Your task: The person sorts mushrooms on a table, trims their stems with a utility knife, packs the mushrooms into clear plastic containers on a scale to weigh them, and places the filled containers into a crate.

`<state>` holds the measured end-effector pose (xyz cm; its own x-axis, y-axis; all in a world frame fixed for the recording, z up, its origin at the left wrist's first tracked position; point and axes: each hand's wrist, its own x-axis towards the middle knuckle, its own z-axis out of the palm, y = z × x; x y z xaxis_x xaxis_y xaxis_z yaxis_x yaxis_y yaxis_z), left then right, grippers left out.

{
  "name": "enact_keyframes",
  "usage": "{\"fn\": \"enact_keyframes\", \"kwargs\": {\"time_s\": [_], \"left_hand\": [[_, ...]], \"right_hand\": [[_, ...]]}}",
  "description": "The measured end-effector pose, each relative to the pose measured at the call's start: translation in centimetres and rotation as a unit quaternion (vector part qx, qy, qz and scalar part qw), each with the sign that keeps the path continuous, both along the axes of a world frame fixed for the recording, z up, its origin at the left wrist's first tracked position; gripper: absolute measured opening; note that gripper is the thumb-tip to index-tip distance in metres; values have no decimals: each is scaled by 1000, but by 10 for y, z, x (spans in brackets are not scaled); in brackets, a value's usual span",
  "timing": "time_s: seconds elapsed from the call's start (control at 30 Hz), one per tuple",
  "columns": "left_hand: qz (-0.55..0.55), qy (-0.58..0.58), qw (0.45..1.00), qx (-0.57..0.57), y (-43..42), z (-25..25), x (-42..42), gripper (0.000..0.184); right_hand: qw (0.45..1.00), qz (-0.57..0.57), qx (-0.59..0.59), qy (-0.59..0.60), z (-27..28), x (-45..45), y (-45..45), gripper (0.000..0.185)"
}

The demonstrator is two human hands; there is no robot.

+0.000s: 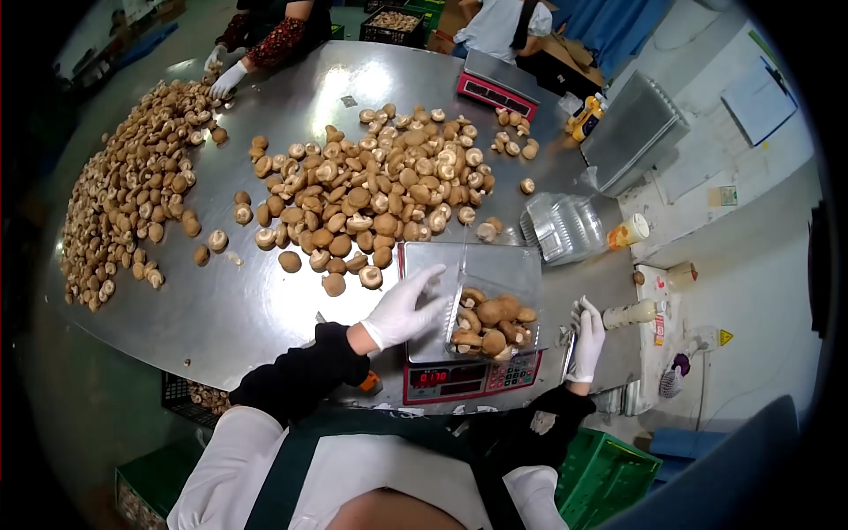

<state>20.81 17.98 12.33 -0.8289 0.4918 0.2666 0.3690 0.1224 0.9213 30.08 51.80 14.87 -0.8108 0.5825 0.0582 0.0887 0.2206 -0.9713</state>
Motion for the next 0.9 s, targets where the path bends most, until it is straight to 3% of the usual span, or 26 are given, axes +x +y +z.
{"fn": "enact_keyframes", "kwargs": {"time_s": [0.03,0.07,0.1,0.17,0.23,0.27,0.3,0.37,0.43,0.5,0.57,0.67,0.7,0.77,0.83,0.9], "left_hand": [[-24,-76,997,4,-1,-3,7,62],[-89,-152,982,-69,-2,-5,11,75],[-119,-211,968,-66,0,-4,21,71],[-138,-224,963,-63,10,-29,35,70],[-143,-375,915,39,19,-29,45,67],[-124,-393,906,100,23,-38,48,54],[-121,-387,908,104,22,-36,46,54],[-96,-428,888,140,14,-34,41,39],[-73,-426,887,161,-3,-36,33,23],[-75,-493,841,210,-22,-36,23,23],[-72,-486,839,235,-35,-34,23,28],[-84,-468,865,162,-39,-35,24,24],[-84,-434,878,186,-38,-47,28,20],[-68,-459,860,213,-32,-53,29,18],[-80,-436,873,202,-29,-58,26,17],[-92,-416,885,187,-30,-63,23,15]], "right_hand": [[1000,1,-1,0,-2,-8,2,31],[1000,20,3,-4,-8,-18,5,32],[999,39,9,-8,-13,-28,7,34],[998,51,3,-29,-28,-50,4,35],[996,68,-5,-65,-51,-67,1,36],[997,66,-22,-17,-64,-73,-2,36],[997,66,-38,32,-73,-78,-7,36],[980,46,-149,121,-42,-67,-36,35],[979,53,-115,161,-33,-42,-44,37],[970,205,-49,122,-39,-13,-34,31],[971,214,102,-43,-5,10,-72,32],[983,178,-10,-46,-25,34,-92,38],[983,174,-43,-48,-36,38,-89,38],[958,158,-185,-152,-38,46,-92,25],[933,126,-313,-123,-32,45,-109,17],[931,110,-332,-106,-31,44,-117,12]]}}
